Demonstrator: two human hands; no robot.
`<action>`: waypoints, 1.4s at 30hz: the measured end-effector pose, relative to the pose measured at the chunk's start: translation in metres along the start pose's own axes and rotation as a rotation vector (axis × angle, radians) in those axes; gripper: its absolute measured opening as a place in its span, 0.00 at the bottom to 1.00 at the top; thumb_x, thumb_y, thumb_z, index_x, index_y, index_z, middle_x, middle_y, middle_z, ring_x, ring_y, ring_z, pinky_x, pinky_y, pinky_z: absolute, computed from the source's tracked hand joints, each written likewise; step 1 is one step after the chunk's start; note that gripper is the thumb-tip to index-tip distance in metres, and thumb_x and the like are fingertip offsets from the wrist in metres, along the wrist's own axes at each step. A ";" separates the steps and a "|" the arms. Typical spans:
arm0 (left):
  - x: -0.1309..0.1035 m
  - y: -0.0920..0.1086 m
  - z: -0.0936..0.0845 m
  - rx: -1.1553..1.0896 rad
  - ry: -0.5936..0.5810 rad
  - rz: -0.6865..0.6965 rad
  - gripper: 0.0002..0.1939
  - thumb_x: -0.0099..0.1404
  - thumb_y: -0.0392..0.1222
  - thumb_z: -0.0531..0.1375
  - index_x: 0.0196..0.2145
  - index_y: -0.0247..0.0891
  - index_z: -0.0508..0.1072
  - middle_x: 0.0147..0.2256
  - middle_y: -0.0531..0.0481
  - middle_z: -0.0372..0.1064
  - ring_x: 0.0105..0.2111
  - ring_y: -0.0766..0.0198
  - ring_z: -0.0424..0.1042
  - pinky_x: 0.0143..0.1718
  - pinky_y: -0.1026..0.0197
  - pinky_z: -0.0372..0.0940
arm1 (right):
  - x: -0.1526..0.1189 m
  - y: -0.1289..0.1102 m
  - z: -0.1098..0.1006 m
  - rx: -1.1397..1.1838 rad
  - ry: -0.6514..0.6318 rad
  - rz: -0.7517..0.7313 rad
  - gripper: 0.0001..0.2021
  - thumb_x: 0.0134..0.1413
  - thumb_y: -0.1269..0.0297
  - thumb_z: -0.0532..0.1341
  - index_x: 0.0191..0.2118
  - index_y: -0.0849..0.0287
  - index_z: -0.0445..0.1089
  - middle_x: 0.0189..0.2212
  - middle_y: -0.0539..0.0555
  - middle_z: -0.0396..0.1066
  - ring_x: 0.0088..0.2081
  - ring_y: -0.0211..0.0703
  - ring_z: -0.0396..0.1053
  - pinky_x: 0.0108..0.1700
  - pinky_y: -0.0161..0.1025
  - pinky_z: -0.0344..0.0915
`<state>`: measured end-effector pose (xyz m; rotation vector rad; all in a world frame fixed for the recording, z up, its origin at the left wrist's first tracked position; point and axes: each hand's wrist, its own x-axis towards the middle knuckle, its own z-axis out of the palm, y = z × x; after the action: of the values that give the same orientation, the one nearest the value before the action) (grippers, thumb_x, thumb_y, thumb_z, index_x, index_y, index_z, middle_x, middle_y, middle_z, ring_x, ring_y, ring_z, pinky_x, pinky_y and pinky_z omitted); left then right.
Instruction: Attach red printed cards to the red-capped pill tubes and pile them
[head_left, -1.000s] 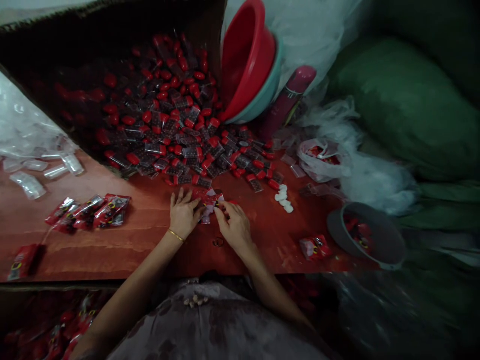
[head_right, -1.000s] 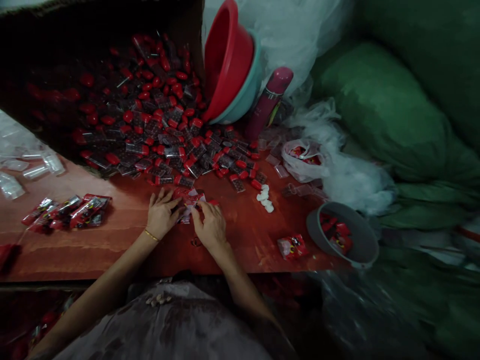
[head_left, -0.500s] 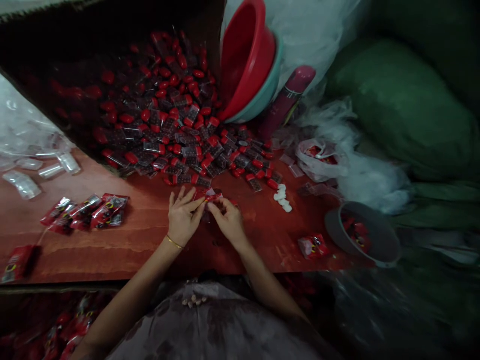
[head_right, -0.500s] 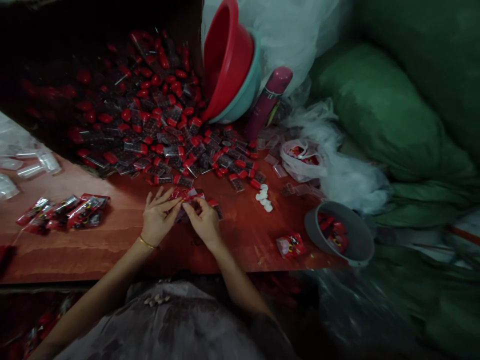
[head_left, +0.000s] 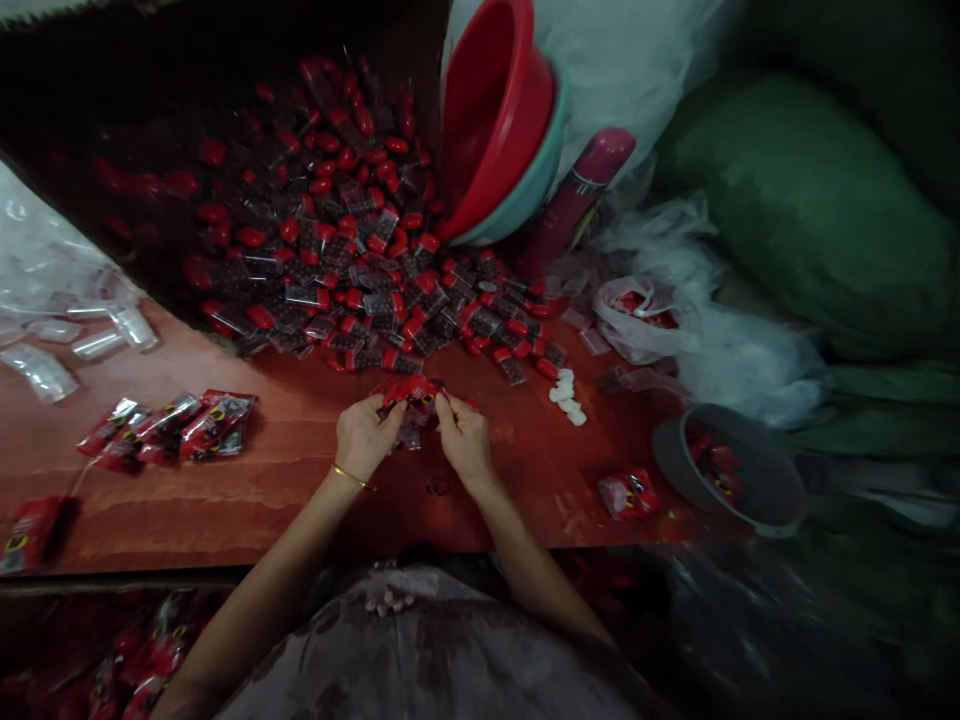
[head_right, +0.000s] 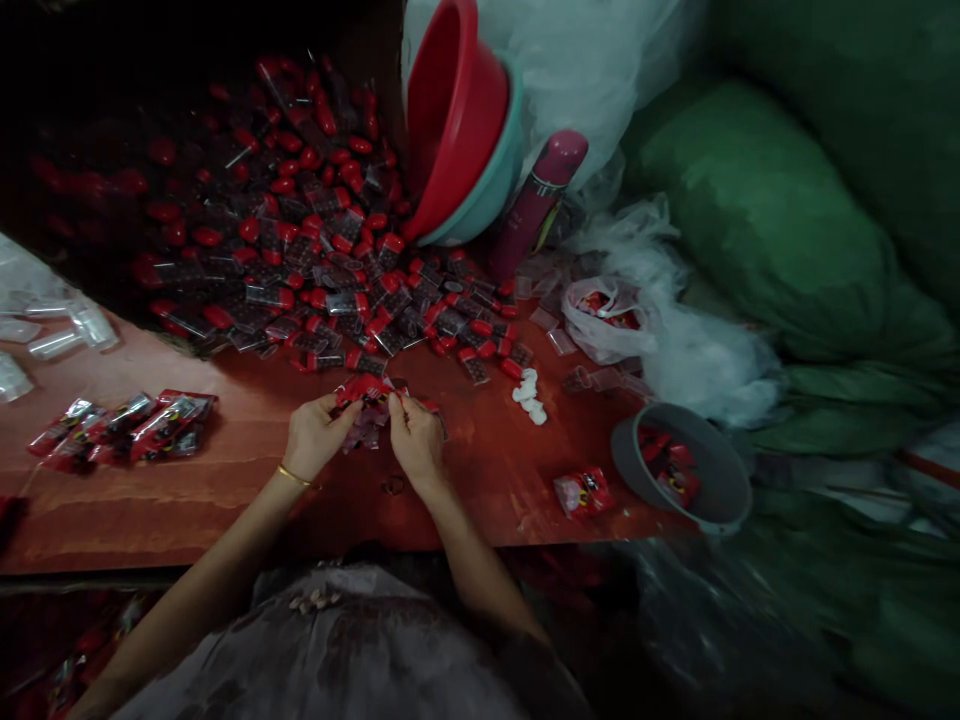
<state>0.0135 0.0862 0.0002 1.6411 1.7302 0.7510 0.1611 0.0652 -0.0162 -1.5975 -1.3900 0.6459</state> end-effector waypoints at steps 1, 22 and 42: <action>0.001 0.000 0.000 0.162 0.010 0.051 0.17 0.59 0.52 0.55 0.28 0.37 0.77 0.24 0.43 0.73 0.29 0.54 0.72 0.33 0.57 0.61 | 0.001 0.000 -0.003 -0.005 0.026 -0.011 0.19 0.59 0.54 0.49 0.26 0.58 0.69 0.17 0.48 0.65 0.21 0.37 0.62 0.25 0.33 0.56; -0.029 0.022 0.012 -0.938 -0.046 -0.196 0.18 0.46 0.52 0.68 0.30 0.34 0.78 0.28 0.50 0.75 0.26 0.68 0.69 0.32 0.65 0.65 | -0.030 -0.022 0.006 0.091 0.075 -0.119 0.14 0.60 0.60 0.51 0.28 0.58 0.68 0.21 0.49 0.68 0.24 0.37 0.63 0.29 0.33 0.59; -0.024 0.022 -0.005 -1.092 -0.107 -0.593 0.25 0.29 0.51 0.73 0.23 0.33 0.73 0.19 0.54 0.70 0.19 0.72 0.66 0.22 0.68 0.63 | -0.029 0.035 -0.051 -0.721 0.020 -0.048 0.15 0.56 0.56 0.56 0.42 0.62 0.68 0.44 0.63 0.71 0.44 0.55 0.65 0.42 0.47 0.59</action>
<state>0.0248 0.0636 0.0219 0.3947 1.2191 1.0040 0.2144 0.0242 -0.0277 -2.0960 -1.7535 0.0812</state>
